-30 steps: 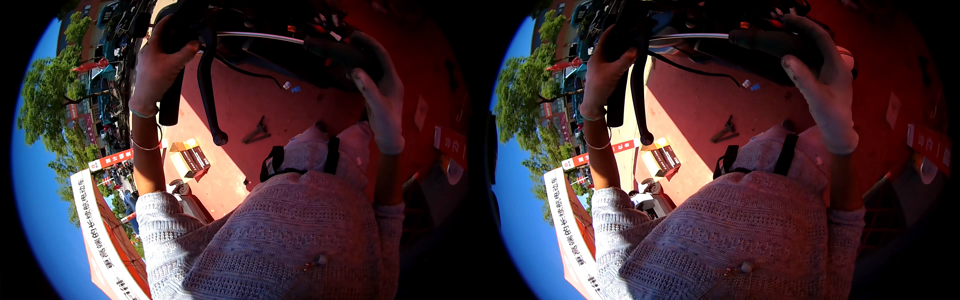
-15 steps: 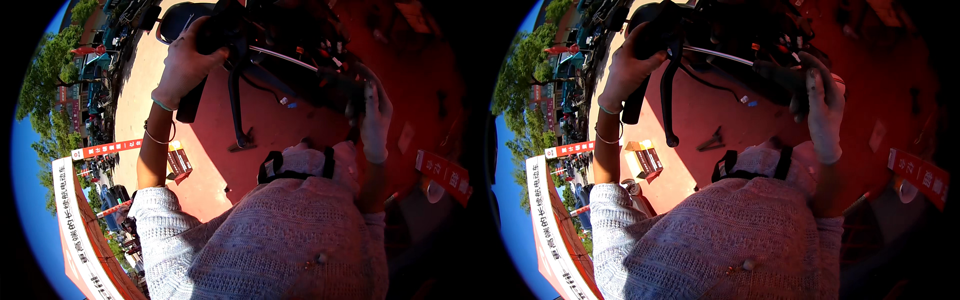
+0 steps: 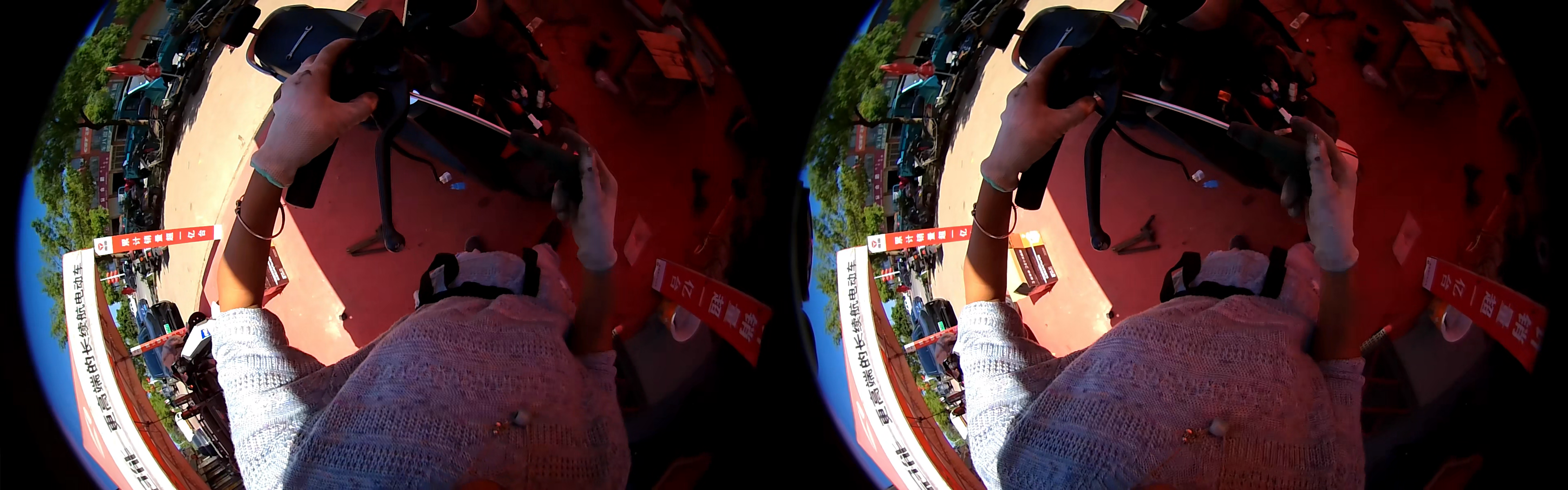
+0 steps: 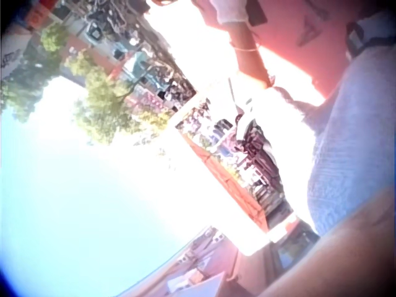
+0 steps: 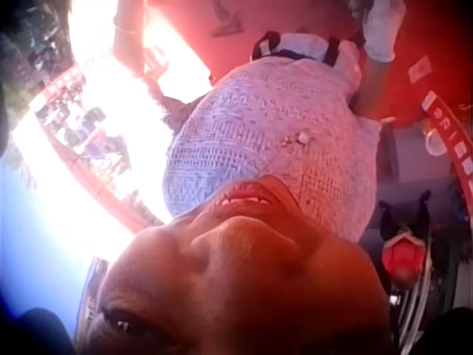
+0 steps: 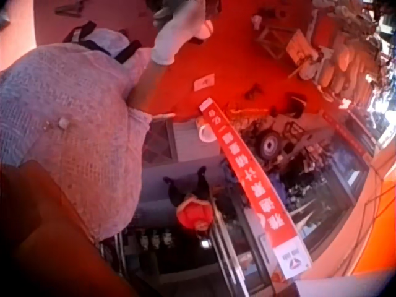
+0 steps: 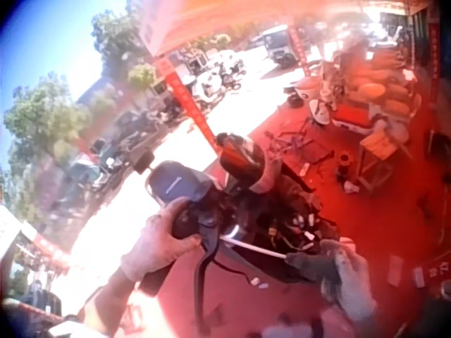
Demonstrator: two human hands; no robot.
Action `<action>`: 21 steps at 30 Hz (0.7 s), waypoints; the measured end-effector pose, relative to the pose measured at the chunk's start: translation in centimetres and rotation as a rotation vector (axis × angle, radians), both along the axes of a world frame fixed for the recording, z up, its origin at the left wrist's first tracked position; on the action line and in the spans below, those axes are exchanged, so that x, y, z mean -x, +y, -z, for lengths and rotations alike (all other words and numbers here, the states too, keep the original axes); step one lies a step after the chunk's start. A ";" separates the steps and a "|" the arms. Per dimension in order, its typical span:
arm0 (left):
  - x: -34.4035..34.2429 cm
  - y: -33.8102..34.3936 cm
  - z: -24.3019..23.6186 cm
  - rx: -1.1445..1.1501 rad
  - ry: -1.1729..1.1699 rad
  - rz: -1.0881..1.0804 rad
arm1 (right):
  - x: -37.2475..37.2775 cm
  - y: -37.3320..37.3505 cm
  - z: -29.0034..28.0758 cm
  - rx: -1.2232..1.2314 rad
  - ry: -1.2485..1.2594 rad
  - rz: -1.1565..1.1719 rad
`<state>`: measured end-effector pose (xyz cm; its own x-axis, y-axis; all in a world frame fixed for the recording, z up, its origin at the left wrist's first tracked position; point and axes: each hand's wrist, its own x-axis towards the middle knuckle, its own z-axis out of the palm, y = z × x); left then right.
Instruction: The person uses a screwdriver to tighten screws on the handlebar assembly of a scooter. They manipulate the handlebar grip and brake lever while working on the vehicle's controls.
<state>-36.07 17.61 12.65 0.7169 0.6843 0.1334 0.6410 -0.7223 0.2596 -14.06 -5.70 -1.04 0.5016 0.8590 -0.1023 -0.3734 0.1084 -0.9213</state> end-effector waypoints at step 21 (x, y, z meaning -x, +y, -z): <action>-0.5 -0.2 -0.4 0.069 -0.013 -0.018 | 0.6 -0.4 -0.4 0.054 0.059 0.026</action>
